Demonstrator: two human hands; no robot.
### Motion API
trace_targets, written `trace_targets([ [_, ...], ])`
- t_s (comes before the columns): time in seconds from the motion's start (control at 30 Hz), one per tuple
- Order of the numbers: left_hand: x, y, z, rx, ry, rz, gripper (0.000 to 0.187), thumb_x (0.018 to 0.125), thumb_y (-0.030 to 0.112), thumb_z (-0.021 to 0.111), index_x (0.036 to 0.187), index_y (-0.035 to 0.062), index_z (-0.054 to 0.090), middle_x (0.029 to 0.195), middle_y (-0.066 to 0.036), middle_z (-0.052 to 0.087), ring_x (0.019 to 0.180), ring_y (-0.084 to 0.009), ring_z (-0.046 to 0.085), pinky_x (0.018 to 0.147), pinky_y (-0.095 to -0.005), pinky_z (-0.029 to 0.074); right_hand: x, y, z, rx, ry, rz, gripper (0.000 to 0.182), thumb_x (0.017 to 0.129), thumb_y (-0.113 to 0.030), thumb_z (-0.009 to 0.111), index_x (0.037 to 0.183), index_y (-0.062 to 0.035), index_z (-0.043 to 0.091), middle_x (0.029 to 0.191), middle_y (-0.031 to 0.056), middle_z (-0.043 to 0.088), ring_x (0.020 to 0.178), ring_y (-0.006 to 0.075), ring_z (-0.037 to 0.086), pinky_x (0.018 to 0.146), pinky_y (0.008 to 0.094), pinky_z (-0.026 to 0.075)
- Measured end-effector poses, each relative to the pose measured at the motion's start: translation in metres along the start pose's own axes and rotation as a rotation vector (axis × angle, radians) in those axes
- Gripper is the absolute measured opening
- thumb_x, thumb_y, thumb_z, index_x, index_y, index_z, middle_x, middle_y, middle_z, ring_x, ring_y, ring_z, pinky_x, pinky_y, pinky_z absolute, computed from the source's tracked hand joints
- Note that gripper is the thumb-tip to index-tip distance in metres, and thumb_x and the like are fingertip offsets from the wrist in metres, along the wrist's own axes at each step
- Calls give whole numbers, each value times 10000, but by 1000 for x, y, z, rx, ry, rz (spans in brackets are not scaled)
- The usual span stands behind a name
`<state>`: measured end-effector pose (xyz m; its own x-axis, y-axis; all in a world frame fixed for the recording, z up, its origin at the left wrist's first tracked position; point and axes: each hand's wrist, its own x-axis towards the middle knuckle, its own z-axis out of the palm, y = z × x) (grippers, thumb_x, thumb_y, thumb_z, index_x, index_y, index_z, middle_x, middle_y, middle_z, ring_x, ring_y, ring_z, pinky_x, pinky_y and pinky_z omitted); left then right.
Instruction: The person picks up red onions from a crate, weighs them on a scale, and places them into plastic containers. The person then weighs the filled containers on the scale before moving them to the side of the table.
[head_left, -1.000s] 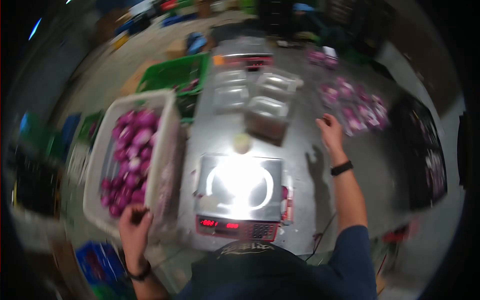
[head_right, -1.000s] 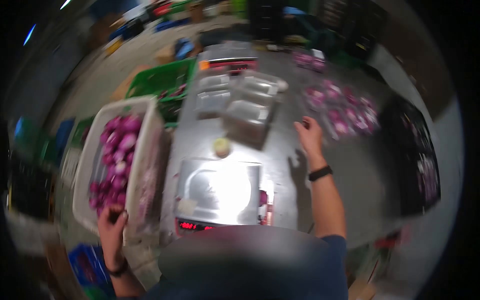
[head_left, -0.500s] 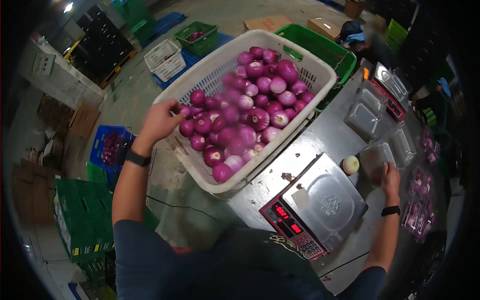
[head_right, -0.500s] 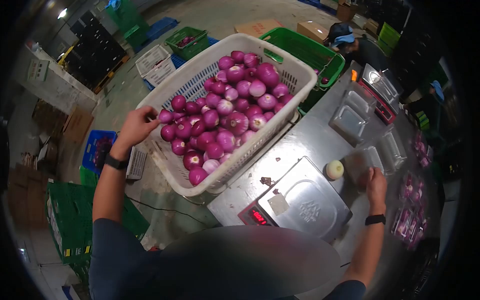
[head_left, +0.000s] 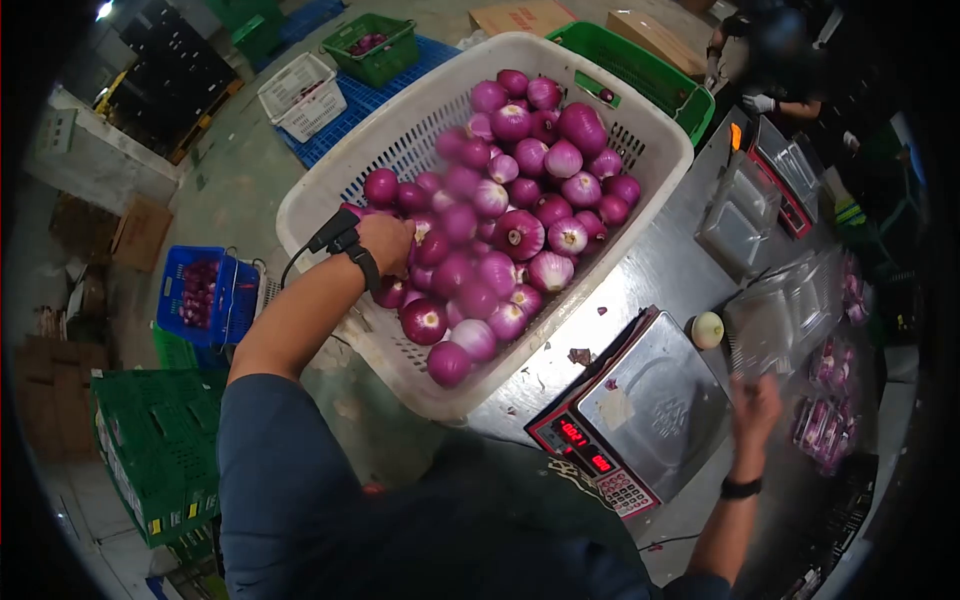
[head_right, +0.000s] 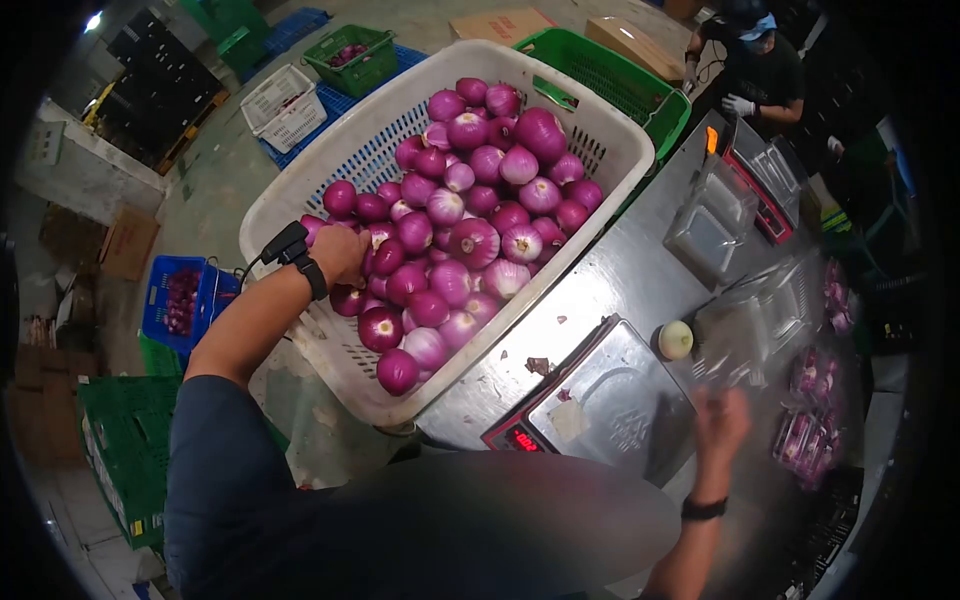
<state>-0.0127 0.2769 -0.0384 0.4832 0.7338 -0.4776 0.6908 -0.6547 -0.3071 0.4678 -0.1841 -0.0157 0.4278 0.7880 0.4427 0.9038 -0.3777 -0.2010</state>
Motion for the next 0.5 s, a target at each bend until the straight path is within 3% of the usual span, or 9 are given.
trace_targets([
  [0.07,10,-1,8,-4,-4,7,767,605,464,922,1203,77,637,1036,-162,736,981,-366,724,851,-465,592,-33,-65,-17,67,-240,-86,382,814,-200,849,736,-64,500,700,125,520,665,338,568,594,426,458],
  [0.13,13,-3,9,-13,-4,19,765,598,467,909,1201,73,651,1035,-166,739,970,-360,730,846,-452,595,-68,-94,-16,68,-513,18,374,755,-266,889,781,-62,577,748,129,595,719,349,615,626,440,485],
  [0.23,5,-16,-17,-87,14,23,790,569,480,870,1201,48,674,1034,-203,732,973,-360,729,868,-427,592,-60,-146,-37,166,-641,-4,429,695,-332,918,904,-45,676,843,143,670,797,352,660,693,434,525],
  [0.33,-3,-48,-33,-568,236,-72,739,674,424,848,1263,26,650,1104,-173,736,996,-308,731,895,-391,584,-48,-167,-47,370,-540,142,523,680,-375,922,1013,-27,718,915,155,703,846,336,684,759,415,545],
  [0.43,-19,-42,-79,-1438,60,208,622,816,314,788,1324,1,611,1200,-119,715,1055,-227,705,947,-344,558,-27,-189,-37,483,-434,264,586,705,-291,927,1160,-20,679,1030,142,717,871,252,694,763,360,543],
  [0.5,-44,-4,-116,-1733,-78,511,532,911,203,722,1375,-9,573,1269,-80,683,1099,-168,664,976,-319,536,-3,-212,-26,572,-355,237,720,715,-256,931,1309,-19,600,1161,144,697,909,224,693,756,342,540],
])
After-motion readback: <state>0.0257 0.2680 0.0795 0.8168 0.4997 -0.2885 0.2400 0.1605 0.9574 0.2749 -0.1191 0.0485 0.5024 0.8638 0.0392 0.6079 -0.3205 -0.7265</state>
